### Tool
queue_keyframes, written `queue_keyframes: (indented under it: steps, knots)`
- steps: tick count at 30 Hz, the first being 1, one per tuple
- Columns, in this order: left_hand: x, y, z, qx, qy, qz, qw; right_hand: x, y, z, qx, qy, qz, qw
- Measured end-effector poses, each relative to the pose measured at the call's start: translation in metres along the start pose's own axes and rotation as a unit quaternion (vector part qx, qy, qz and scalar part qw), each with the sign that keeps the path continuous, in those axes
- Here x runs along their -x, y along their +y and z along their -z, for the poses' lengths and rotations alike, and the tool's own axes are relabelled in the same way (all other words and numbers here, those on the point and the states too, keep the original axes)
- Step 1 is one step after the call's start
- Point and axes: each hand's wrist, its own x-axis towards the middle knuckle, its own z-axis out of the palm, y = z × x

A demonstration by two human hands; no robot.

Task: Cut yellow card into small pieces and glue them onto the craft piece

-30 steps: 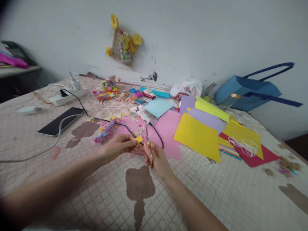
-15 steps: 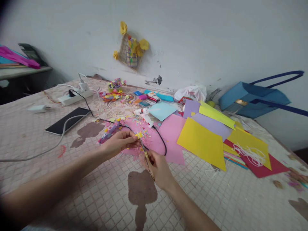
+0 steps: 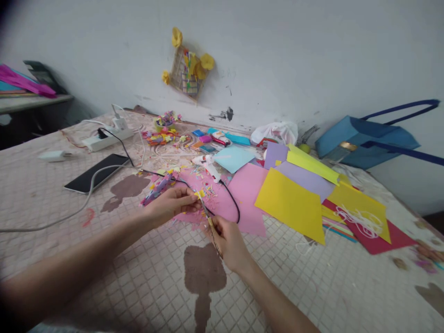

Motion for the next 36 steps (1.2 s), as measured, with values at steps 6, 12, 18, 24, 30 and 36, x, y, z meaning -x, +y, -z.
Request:
queue_keyframes:
  steps: [6, 12, 18, 24, 30, 36]
  knots:
    - [-0.002, -0.002, 0.002, 0.007, -0.004, 0.008, 1.000, 0.000, 0.001, 0.000, -0.007, 0.001, 0.006, 1.000]
    - [-0.003, -0.001, 0.003, 0.006, -0.009, 0.012, 1.000, 0.000, 0.001, 0.000, -0.003, 0.012, 0.010, 1.000]
    - [-0.002, 0.000, 0.003, 0.001, 0.001, 0.018, 1.000, -0.002, 0.008, -0.001, -0.012, 0.012, -0.005, 1.000]
    - [-0.004, 0.010, 0.011, -0.038, 0.028, 0.000, 0.999, -0.007, 0.009, 0.007, 0.012, 0.013, -0.013, 1.000]
    - [-0.005, 0.022, 0.022, -0.268, 0.044, -0.041, 0.962, -0.012, 0.004, 0.036, 0.321, 0.091, 0.049, 0.942]
    - [-0.001, 0.026, 0.028, -0.425, -0.054, -0.009, 0.904, -0.017, 0.006, 0.052, 0.455, 0.121, 0.025, 0.882]
